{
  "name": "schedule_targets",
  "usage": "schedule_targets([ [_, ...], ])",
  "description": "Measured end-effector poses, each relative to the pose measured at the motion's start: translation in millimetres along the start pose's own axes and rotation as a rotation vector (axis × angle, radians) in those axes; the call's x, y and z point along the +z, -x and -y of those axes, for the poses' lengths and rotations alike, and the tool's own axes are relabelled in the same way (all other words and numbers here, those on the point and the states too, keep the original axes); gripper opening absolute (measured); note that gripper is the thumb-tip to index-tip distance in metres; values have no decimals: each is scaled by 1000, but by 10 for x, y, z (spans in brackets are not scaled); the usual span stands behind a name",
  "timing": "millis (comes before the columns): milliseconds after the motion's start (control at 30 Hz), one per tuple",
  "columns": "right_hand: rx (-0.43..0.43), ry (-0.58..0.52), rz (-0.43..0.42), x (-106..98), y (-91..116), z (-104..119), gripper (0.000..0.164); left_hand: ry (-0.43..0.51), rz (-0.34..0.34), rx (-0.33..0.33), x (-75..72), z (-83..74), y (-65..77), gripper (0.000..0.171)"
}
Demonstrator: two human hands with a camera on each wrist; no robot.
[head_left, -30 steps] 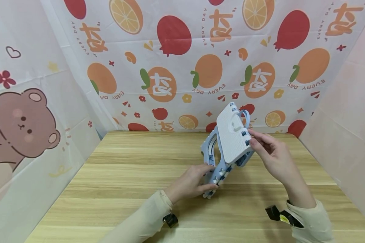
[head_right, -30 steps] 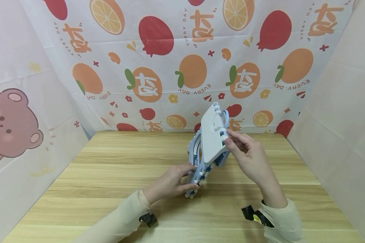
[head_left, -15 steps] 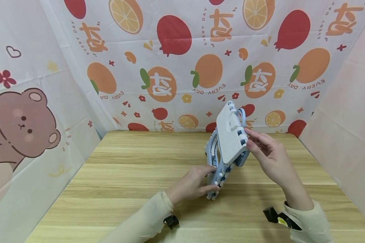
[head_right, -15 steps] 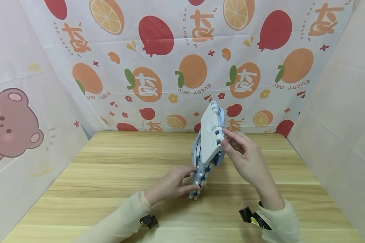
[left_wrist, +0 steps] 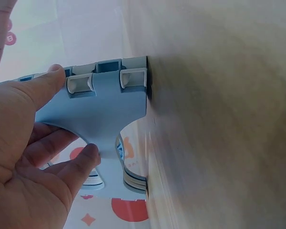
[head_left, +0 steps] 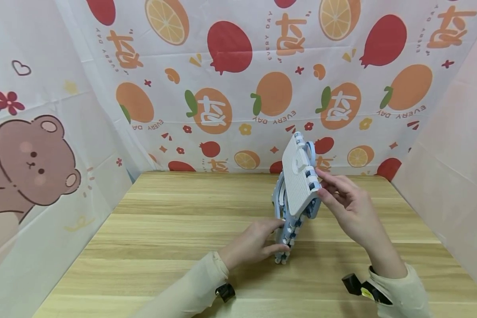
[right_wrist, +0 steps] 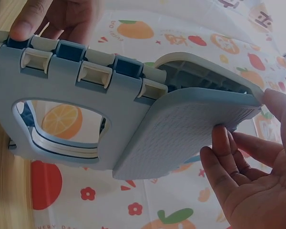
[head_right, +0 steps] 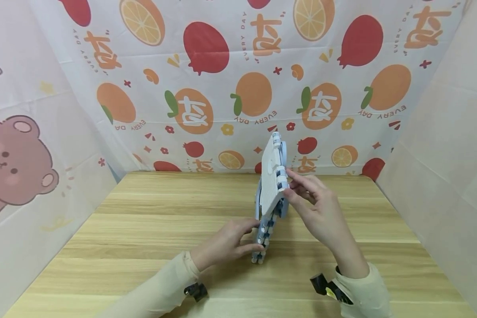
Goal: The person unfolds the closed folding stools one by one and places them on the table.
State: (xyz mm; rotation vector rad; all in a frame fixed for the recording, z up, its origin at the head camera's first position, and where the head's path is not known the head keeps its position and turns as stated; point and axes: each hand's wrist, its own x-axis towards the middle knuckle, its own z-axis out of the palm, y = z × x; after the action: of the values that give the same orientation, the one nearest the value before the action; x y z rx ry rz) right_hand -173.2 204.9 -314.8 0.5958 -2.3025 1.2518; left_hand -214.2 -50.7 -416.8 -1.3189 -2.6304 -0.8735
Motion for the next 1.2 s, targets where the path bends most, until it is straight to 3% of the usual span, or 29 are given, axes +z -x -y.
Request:
schedule_targets([
  [567, -1, -54, 112, 55, -12, -42, 55, 54, -14, -23, 50, -12, 3, 57],
  [767, 56, -2, 243, 48, -34, -168, 62, 89, -14, -40, 45, -5, 11, 58],
  [967, 94, 14, 380, 106, -48, -333, 58, 134, -23, -42, 41, 4, 23, 56],
  [1200, 138, 13, 462, 191, -48, -459, 48, 107, -30, -17, 36, 17, 16, 53],
])
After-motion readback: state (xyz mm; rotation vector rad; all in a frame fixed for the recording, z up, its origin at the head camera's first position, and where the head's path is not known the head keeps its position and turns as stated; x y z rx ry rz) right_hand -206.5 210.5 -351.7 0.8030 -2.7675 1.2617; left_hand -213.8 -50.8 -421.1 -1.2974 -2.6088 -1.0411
